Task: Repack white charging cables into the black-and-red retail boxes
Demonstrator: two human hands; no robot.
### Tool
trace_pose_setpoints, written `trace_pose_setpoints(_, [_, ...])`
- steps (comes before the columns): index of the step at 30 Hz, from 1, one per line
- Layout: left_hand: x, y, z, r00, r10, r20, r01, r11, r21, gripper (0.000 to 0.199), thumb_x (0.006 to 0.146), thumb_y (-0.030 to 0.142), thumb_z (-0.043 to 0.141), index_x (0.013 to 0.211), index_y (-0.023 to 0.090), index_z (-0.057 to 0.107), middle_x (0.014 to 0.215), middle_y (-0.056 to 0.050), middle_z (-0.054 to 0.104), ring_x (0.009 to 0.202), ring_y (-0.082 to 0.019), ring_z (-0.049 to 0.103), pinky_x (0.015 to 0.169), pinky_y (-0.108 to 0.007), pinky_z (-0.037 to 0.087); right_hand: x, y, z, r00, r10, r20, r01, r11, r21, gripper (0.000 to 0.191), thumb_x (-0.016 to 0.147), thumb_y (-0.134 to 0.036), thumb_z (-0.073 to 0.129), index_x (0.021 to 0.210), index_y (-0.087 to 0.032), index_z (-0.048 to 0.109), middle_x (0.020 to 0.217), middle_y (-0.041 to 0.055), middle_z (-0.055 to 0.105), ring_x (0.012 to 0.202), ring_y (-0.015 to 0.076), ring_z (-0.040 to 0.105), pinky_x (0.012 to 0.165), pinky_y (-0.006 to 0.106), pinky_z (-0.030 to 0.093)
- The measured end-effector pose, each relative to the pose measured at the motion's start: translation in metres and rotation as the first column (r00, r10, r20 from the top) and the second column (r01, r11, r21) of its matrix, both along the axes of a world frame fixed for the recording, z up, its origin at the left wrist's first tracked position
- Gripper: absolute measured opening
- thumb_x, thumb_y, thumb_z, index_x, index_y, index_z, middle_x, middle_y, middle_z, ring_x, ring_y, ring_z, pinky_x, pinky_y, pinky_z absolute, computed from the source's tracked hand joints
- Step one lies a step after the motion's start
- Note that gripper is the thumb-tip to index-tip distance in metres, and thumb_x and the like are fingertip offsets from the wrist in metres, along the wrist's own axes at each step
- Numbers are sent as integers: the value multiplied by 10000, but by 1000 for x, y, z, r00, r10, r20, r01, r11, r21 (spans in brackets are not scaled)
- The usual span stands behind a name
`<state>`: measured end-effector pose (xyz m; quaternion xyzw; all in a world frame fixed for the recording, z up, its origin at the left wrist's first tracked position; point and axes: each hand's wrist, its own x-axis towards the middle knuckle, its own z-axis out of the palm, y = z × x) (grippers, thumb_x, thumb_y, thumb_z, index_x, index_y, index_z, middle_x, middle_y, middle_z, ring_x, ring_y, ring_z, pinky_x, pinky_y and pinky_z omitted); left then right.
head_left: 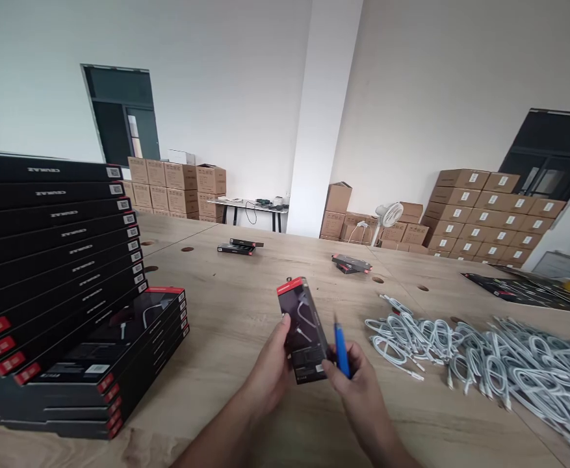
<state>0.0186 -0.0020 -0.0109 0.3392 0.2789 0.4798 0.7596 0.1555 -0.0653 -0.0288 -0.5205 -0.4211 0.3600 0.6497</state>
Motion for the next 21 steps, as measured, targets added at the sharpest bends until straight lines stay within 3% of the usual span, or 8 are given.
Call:
trace_pose_setpoints(3, [-4, 1, 4, 996, -82, 31, 82, 997, -13, 560, 922, 632, 534, 1126, 143, 716, 1044, -124, 769, 992, -276, 706, 913, -373, 517, 4, 0, 1, 966, 65, -252, -77, 996, -39, 496, 629, -494, 870, 917, -221, 572, 675, -60, 567, 528, 95, 463, 503, 216, 350])
trace_pose_setpoints(6, [-6, -1, 5, 960, -204, 193, 225, 970, -94, 659, 926, 664, 480, 1121, 83, 720, 1075, -171, 766, 983, -292, 720, 939, -401, 528, 1, -1, 1, 939, 179, -293, -208, 975, -73, 535, 612, -526, 885, 882, -229, 532, 646, -78, 529, 498, 80, 446, 485, 204, 314])
trace_pose_setpoints(8, [-7, -1, 5, 936, -217, 277, 256, 960, -111, 659, 945, 636, 466, 1150, 58, 708, 1126, -188, 754, 1007, -287, 722, 967, -404, 529, 0, -2, 1, 960, 207, -190, -232, 965, -125, 521, 651, -586, 845, 888, -220, 560, 654, -70, 536, 485, 76, 422, 475, 207, 312])
trace_pose_setpoints(12, [-15, 4, 10, 945, -127, 301, 155, 985, -71, 573, 972, 570, 475, 1215, 95, 684, 1141, -161, 757, 969, -266, 738, 954, -407, 548, 7, 0, -1, 977, 115, 178, -96, 989, -110, 513, 834, -702, 596, 846, -191, 635, 736, 14, 628, 589, 141, 531, 513, 246, 416])
trace_pose_setpoints(14, [-19, 7, 14, 958, -87, 274, 114, 990, -87, 576, 981, 567, 453, 1200, 90, 689, 1104, -161, 766, 939, -266, 745, 924, -399, 564, 12, -1, -2, 920, 60, 387, -63, 998, -6, 465, 922, -635, 503, 867, -198, 653, 796, 41, 670, 727, 195, 623, 629, 289, 505])
trace_pose_setpoints(17, [-22, 8, 19, 969, -72, 237, 103, 987, -121, 589, 979, 575, 440, 1134, 75, 710, 1028, -165, 778, 908, -280, 751, 874, -394, 583, 13, -5, -4, 766, -14, 642, -96, 986, 135, 293, 964, -430, 516, 1113, -223, 659, 1030, 66, 727, 960, 231, 686, 845, 331, 542])
trace_pose_setpoints(21, [-24, 8, 22, 985, -73, 156, 98, 982, -162, 617, 970, 607, 423, 1070, 77, 724, 939, -167, 787, 873, -296, 756, 822, -409, 598, 10, -10, -2, 629, -57, 775, -109, 981, 161, 256, 910, -283, 576, 1154, -234, 635, 1077, 63, 738, 976, 230, 709, 831, 317, 559])
